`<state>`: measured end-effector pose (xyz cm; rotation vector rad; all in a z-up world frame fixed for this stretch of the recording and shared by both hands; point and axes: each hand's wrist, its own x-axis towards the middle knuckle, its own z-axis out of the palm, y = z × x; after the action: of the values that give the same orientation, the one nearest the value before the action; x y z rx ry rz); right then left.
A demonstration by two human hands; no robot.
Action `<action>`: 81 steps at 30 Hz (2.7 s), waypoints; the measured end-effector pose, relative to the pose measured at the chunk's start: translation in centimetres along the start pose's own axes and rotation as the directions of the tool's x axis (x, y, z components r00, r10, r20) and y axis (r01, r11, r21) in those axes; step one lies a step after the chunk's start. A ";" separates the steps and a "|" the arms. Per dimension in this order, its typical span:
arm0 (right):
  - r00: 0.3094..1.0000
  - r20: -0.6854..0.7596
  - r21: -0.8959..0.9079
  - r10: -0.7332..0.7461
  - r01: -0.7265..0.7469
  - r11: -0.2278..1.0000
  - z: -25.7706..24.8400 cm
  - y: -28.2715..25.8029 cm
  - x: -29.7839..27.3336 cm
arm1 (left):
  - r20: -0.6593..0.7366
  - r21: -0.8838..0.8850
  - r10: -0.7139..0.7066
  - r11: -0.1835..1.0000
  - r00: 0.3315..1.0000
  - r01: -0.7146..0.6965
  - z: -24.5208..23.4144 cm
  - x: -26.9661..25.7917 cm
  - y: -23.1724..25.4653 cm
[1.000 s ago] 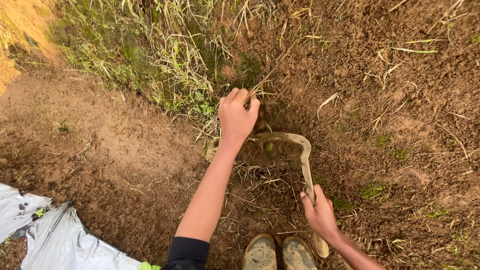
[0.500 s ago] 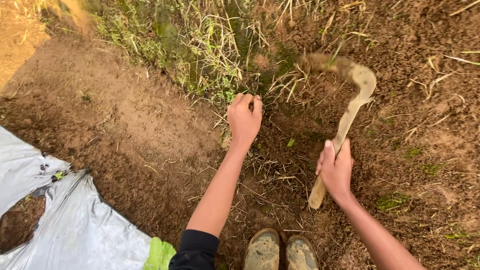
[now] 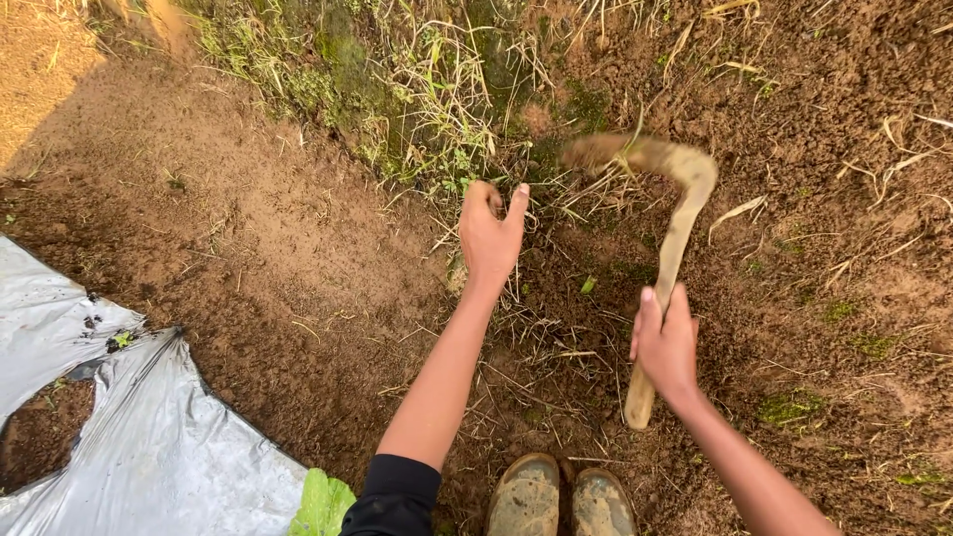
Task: The person uses a hand hoe to loosen soil and remove weeds from a garden bed. They repeatedly strike the ground with the tool and pull out uprooted weeds by hand, clearing the area around small plants.
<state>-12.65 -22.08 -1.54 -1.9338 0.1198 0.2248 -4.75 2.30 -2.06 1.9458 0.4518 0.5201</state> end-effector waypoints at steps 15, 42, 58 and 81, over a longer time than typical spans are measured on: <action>0.988 0.070 -0.215 0.137 -0.119 0.969 0.2 -1.5 -2.5 | 0.160 0.246 -0.210 0.955 0.964 0.167 -0.7 -1.0 -1.8; 0.999 -0.036 -0.090 -0.017 0.014 0.996 -2.9 -0.1 -2.5 | 0.232 0.288 -0.299 0.930 0.925 0.228 -2.0 -2.4 2.1; 0.999 -0.029 -0.164 0.037 -0.041 0.986 -3.5 2.2 -3.6 | 0.210 0.233 -0.294 0.941 0.933 0.244 -1.9 -2.7 1.5; 0.987 0.018 -0.267 -0.161 0.160 0.950 0.8 -3.0 0.1 | 0.100 0.052 -0.120 0.992 0.988 0.115 -3.2 -2.9 0.4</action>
<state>-12.05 -20.22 0.92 -2.2015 -0.0706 0.1333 -8.87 3.02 -0.95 1.9664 0.5128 0.3350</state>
